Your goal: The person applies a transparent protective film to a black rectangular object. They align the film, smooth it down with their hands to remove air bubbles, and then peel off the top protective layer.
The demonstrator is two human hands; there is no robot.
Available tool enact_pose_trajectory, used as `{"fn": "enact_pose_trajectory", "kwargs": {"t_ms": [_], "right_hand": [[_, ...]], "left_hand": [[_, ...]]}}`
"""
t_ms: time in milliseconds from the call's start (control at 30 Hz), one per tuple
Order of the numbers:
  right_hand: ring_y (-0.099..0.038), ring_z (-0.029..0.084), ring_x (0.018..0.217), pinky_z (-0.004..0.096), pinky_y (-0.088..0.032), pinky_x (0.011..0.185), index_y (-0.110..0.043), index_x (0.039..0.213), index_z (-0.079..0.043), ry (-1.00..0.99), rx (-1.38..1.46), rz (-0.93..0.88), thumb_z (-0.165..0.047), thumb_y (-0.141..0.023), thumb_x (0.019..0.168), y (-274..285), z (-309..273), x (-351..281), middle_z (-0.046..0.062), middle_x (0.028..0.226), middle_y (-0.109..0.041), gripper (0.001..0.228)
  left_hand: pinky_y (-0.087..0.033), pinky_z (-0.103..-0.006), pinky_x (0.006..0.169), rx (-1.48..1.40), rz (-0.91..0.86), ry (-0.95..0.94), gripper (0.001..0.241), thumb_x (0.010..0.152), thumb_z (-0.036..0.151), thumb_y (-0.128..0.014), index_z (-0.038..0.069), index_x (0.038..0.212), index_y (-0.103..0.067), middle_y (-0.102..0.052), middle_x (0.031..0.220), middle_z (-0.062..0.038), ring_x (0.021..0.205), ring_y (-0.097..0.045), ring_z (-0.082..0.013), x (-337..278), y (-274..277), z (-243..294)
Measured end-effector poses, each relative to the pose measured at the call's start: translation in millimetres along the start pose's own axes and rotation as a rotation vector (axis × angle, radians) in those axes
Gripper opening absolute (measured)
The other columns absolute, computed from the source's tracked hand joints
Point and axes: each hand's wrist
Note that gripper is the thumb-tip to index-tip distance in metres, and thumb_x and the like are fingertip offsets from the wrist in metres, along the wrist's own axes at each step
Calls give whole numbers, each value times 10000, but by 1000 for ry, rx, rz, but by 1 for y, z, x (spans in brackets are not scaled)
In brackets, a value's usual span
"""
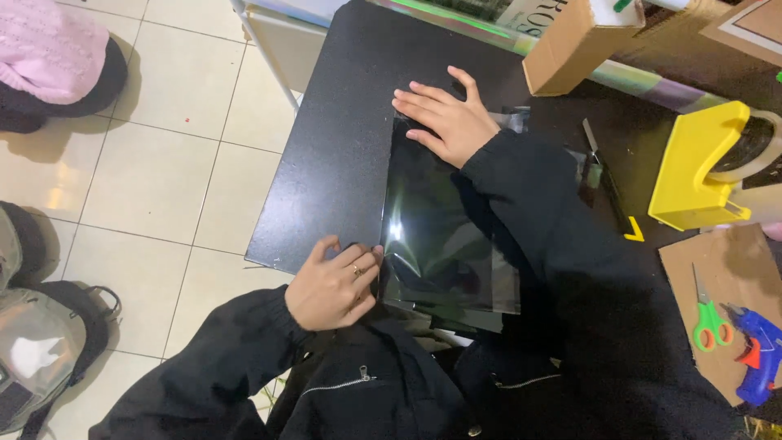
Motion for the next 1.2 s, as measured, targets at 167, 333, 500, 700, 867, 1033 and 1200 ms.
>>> {"fn": "enact_pose_trajectory", "kwargs": {"t_ms": [167, 333, 500, 700, 867, 1033, 1200], "right_hand": [[-437, 197, 1496, 570, -76, 1209, -489, 1595, -150, 0, 1, 2, -409, -404, 1165, -4, 2, -1, 17, 1609, -516, 510], [-451, 209, 1488, 570, -77, 1209, -509, 1587, -138, 15, 1, 13, -409, -395, 1170, -3, 2, -1, 26, 1602, -530, 510], [-462, 210, 1485, 578, -80, 1210, -522, 1585, -135, 27, -16, 29, -415, -427, 1167, -6, 4, -2, 42, 1596, -544, 512], [-460, 218, 1481, 598, -88, 1198, -524, 1579, -140, 27, -28, 20, -403, -417, 1168, -5, 3, -2, 43, 1599, -536, 499], [-449, 213, 1489, 590, -77, 1198, -501, 1588, -153, 29, 6, 29, -416, -413, 1162, -11, 8, -2, 37, 1602, -528, 507], [-436, 216, 1495, 585, -49, 1202, -477, 1594, -151, 7, 48, 20, -402, -404, 1163, -9, 3, -2, 27, 1608, -510, 504], [-428, 216, 1495, 601, -57, 1191, -477, 1585, -156, 15, 49, 14, -426, -365, 1160, -8, 6, -2, 18, 1610, -501, 516]], "left_hand": [[-399, -445, 874, -70, 24, 30, 345, 906, 337, -606, 65, 1086, -716, -678, 999, -1, 1020, -630, -184, -11, 9, 16], [-383, -406, 843, -42, 89, 65, 287, 939, 274, -615, 69, 1108, -724, -680, 978, 32, 996, -638, -141, -11, 25, 27], [-340, -384, 849, -30, 101, 36, 243, 990, 351, -662, 123, 1057, -714, -680, 923, 68, 1050, -645, -120, -18, 26, 31], [-328, -379, 844, -17, 85, 42, 202, 988, 345, -680, 146, 1018, -683, -650, 918, 65, 1061, -642, -106, -21, 28, 33], [-375, -421, 872, -188, -13, 34, 258, 1015, 377, -606, 150, 977, -722, -700, 937, 20, 1024, -638, -167, -10, 31, 21], [-397, -401, 869, -259, -78, 16, 196, 1022, 303, -635, 160, 925, -728, -709, 900, -31, 823, -616, -197, 9, 13, -2], [-460, -396, 882, -177, -156, 113, 162, 1005, 299, -635, 164, 1051, -712, -721, 1021, -32, 927, -652, -219, 39, -6, -39]]}}
Point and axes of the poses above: each hand's wrist, its own x-axis towards the middle knuckle, its own y-axis out of the back of the hand, z = x × y
